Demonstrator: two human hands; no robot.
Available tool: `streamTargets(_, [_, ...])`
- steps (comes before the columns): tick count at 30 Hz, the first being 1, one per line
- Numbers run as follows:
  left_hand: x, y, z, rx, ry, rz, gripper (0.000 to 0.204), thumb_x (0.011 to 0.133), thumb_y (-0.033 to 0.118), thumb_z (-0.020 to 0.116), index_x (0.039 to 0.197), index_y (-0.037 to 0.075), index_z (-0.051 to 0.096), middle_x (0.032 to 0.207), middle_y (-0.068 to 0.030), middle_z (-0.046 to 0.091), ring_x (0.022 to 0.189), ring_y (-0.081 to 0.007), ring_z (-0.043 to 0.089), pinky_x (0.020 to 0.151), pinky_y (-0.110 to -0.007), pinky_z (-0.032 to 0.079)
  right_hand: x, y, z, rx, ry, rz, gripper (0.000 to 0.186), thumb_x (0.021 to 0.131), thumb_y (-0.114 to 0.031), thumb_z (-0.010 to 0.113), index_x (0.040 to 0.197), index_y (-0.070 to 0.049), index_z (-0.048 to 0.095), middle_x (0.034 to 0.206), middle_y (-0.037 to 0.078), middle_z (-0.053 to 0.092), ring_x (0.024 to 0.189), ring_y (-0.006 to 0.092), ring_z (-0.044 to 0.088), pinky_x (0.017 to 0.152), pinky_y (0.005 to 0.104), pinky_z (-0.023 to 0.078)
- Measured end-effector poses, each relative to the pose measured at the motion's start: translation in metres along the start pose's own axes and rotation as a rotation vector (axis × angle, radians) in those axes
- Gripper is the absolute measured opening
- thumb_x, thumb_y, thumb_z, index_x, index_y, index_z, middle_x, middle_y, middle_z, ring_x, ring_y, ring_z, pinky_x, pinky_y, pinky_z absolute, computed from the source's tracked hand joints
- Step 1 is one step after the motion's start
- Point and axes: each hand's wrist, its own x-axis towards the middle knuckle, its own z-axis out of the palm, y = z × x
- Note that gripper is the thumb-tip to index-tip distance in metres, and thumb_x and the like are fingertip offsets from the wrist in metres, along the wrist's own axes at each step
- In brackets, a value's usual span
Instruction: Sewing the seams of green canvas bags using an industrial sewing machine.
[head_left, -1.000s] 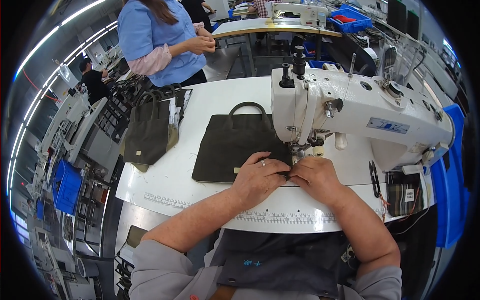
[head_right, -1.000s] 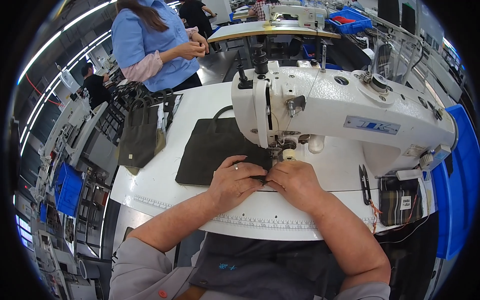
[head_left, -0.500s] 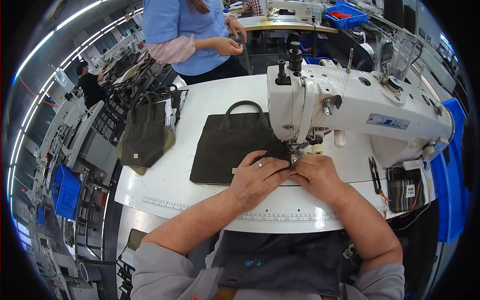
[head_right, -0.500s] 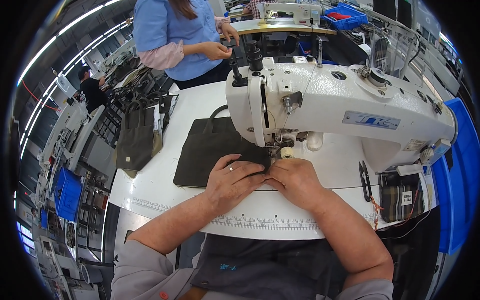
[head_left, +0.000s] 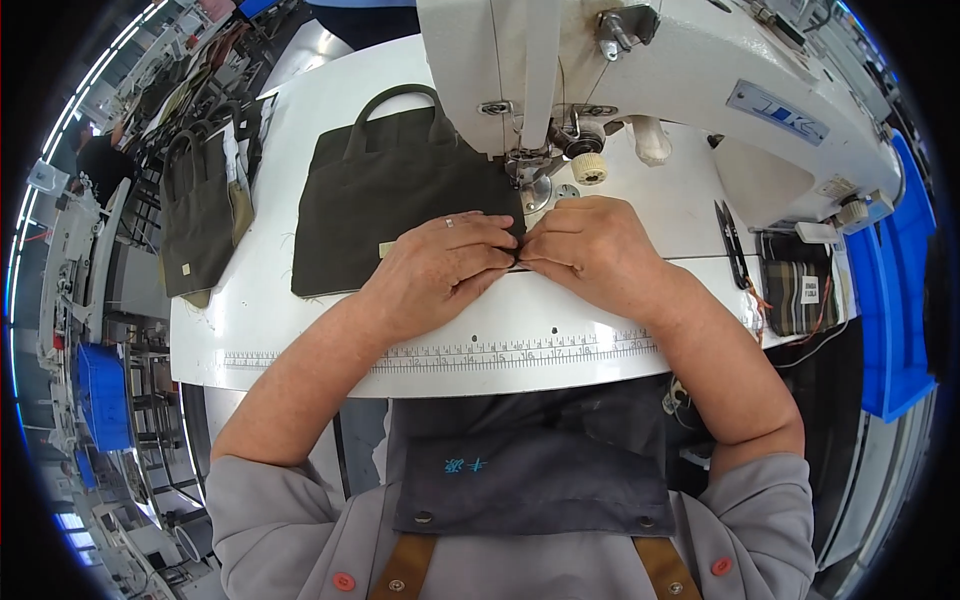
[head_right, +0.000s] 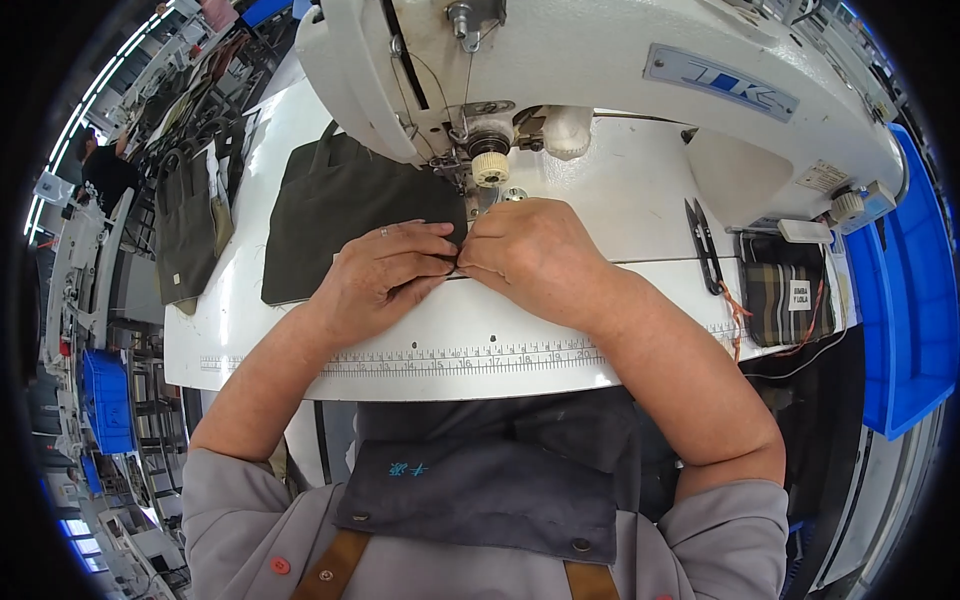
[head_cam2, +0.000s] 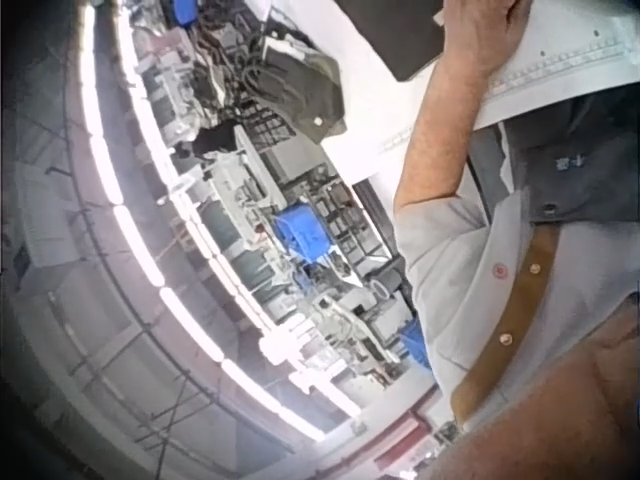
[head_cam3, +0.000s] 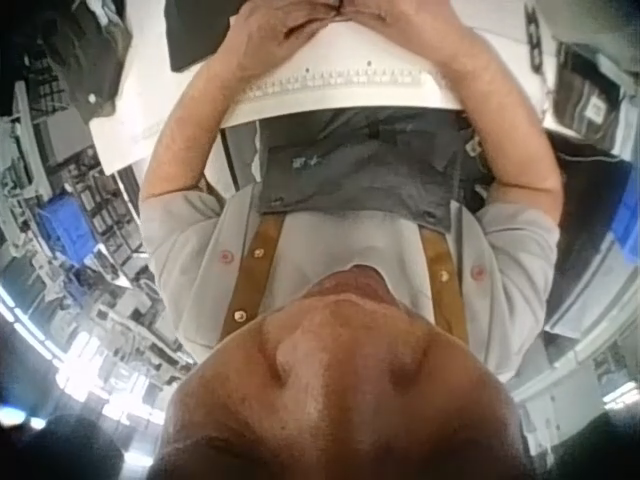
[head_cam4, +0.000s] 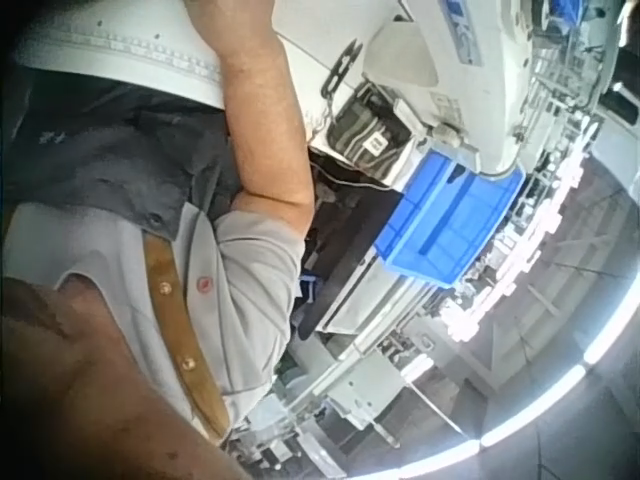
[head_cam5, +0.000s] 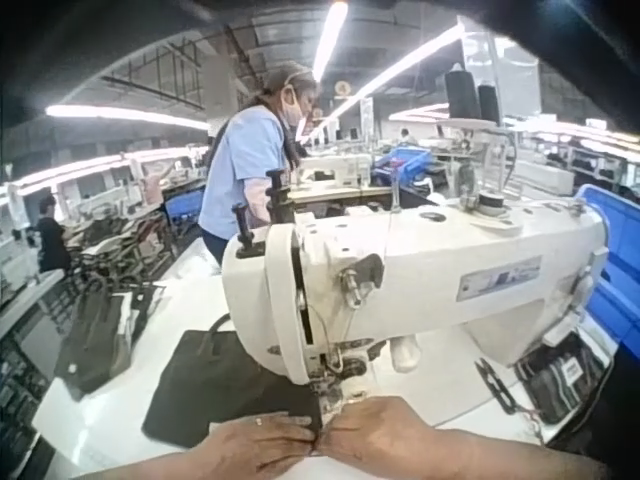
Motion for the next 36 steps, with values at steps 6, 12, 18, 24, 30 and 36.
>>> streamTargets(6, [-0.003, -0.006, -0.007, 0.018, -0.121, -0.008, 0.018, 0.093, 0.017, 0.080, 0.109, 0.010, 0.082, 0.125, -0.0066, 0.075, 0.119, -0.0262, 0.072, 0.115, -0.044, 0.054, -0.003, 0.000, -0.008, 0.059, -0.071, 0.099, 0.009, 0.080, -0.015, 0.083, 0.085, -0.008, 0.080, 0.092, 0.004, 0.077, 0.084, 0.0249, 0.073, 0.072, 0.0395, 0.059])
streamTargets(12, [0.006, -0.028, -0.013, -0.112, -0.182, -0.079, 0.030, 0.088, 0.014, 0.084, 0.118, 0.014, 0.083, 0.137, -0.0106, 0.071, 0.130, -0.0306, 0.067, 0.121, -0.052, 0.046, -0.003, 0.001, -0.007, 0.062, -0.065, 0.245, 0.009, 0.085, -0.016, 0.082, 0.091, -0.010, 0.083, 0.098, 0.005, 0.075, 0.087, 0.0258, 0.072, 0.072, 0.0400, 0.058])
streamTargets(18, [0.019, -0.045, -0.014, -0.124, -0.167, -0.113, 0.030, 0.089, 0.011, 0.083, 0.119, 0.015, 0.083, 0.136, -0.0080, 0.073, 0.123, -0.0280, 0.071, 0.115, -0.044, 0.052, -0.001, 0.006, -0.002, -0.111, -0.102, 0.318, 0.021, 0.089, -0.020, 0.080, 0.109, -0.013, 0.083, 0.094, 0.009, 0.073, 0.085, 0.0292, 0.070, 0.073, 0.0429, 0.057])
streamTargets(24, [0.032, -0.063, -0.016, -0.147, -0.129, -0.150, 0.026, 0.092, 0.010, 0.081, 0.118, 0.013, 0.084, 0.125, -0.0115, 0.076, 0.111, -0.0287, 0.075, 0.097, -0.038, 0.061, 0.001, 0.002, -0.003, -0.250, -0.188, 0.361, 0.032, 0.093, -0.027, 0.077, 0.122, -0.014, 0.079, 0.089, 0.010, 0.071, 0.084, 0.0298, 0.069, 0.072, 0.0448, 0.056])
streamTargets(30, [0.037, -0.066, -0.017, -0.147, -0.126, -0.176, 0.026, 0.094, 0.010, 0.079, 0.120, 0.013, 0.083, 0.117, -0.0151, 0.077, 0.106, -0.0283, 0.076, 0.095, -0.037, 0.062, 0.002, 0.002, -0.005, -0.237, -0.186, 0.352, 0.034, 0.094, -0.029, 0.076, 0.123, -0.013, 0.078, 0.087, 0.011, 0.070, 0.082, 0.0299, 0.068, 0.072, 0.0450, 0.055])
streamTargets(36, [0.031, -0.061, -0.018, -0.071, -0.148, -0.190, 0.028, 0.097, 0.010, 0.075, 0.124, 0.014, 0.082, 0.126, -0.0153, 0.074, 0.114, -0.0309, 0.073, 0.102, -0.041, 0.058, 0.002, 0.003, -0.005, -0.225, -0.178, 0.356, 0.032, 0.094, -0.029, 0.077, 0.121, -0.012, 0.078, 0.086, 0.011, 0.068, 0.084, 0.0302, 0.069, 0.073, 0.0452, 0.056])
